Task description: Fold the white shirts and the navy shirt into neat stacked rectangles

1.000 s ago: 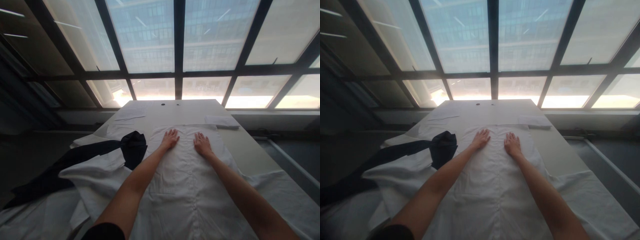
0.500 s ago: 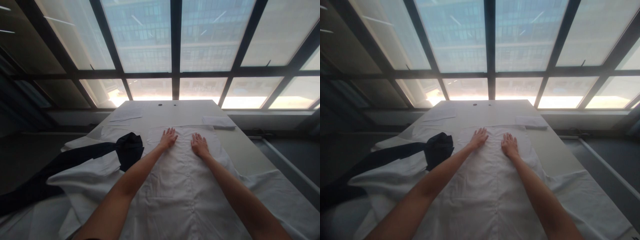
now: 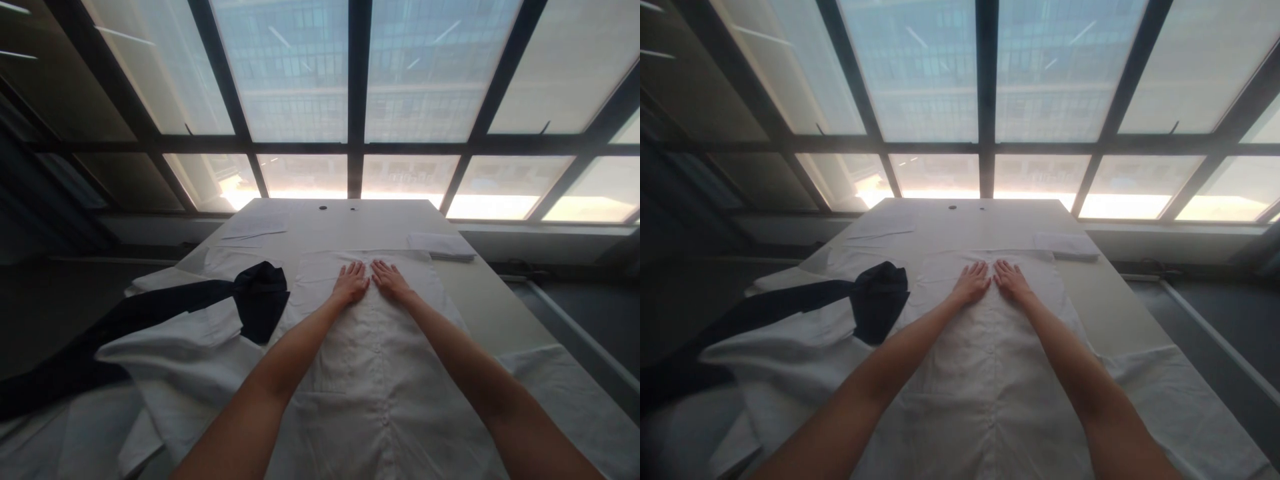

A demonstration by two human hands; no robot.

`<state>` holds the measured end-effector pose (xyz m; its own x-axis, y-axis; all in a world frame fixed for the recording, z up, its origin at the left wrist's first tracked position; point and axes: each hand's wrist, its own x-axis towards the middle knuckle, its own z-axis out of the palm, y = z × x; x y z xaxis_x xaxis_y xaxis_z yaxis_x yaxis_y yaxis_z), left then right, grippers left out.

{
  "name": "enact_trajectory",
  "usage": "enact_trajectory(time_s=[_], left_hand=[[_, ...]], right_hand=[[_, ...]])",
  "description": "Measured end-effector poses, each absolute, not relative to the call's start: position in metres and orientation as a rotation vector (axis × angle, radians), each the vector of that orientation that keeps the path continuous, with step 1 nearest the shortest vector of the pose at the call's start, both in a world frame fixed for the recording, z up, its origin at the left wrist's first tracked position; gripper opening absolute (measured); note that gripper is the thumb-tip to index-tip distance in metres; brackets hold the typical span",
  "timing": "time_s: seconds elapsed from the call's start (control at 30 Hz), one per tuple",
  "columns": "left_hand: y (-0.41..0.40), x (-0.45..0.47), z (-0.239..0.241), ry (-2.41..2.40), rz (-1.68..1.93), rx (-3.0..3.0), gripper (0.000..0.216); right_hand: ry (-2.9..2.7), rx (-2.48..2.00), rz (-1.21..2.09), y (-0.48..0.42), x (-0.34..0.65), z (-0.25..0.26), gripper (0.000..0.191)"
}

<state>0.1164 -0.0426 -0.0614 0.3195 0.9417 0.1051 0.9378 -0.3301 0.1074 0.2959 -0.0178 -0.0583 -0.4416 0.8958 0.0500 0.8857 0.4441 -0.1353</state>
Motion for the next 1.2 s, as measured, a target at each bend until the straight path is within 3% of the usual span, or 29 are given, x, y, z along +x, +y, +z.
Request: enact_trajectory(time_s=[0.63, 0.93, 1.2], left_hand=[[0.026, 0.092, -0.05, 1.835, 0.155, 2.404, 0.062], [0.004, 0.085, -0.053, 1.611, 0.121, 2.568, 0.059], [0.001, -0.018, -0.034, 2.01, -0.002, 2.353, 0.058]], right_hand=[[-2.427, -1.821, 0.104, 0.015, 0.293, -0.06, 0.062], [-2.417, -1.808, 0.081, 0.013, 0.293, -0.062, 0.061], [-2.414, -1.8, 0.096, 0.013, 0.293, -0.062, 0.061]])
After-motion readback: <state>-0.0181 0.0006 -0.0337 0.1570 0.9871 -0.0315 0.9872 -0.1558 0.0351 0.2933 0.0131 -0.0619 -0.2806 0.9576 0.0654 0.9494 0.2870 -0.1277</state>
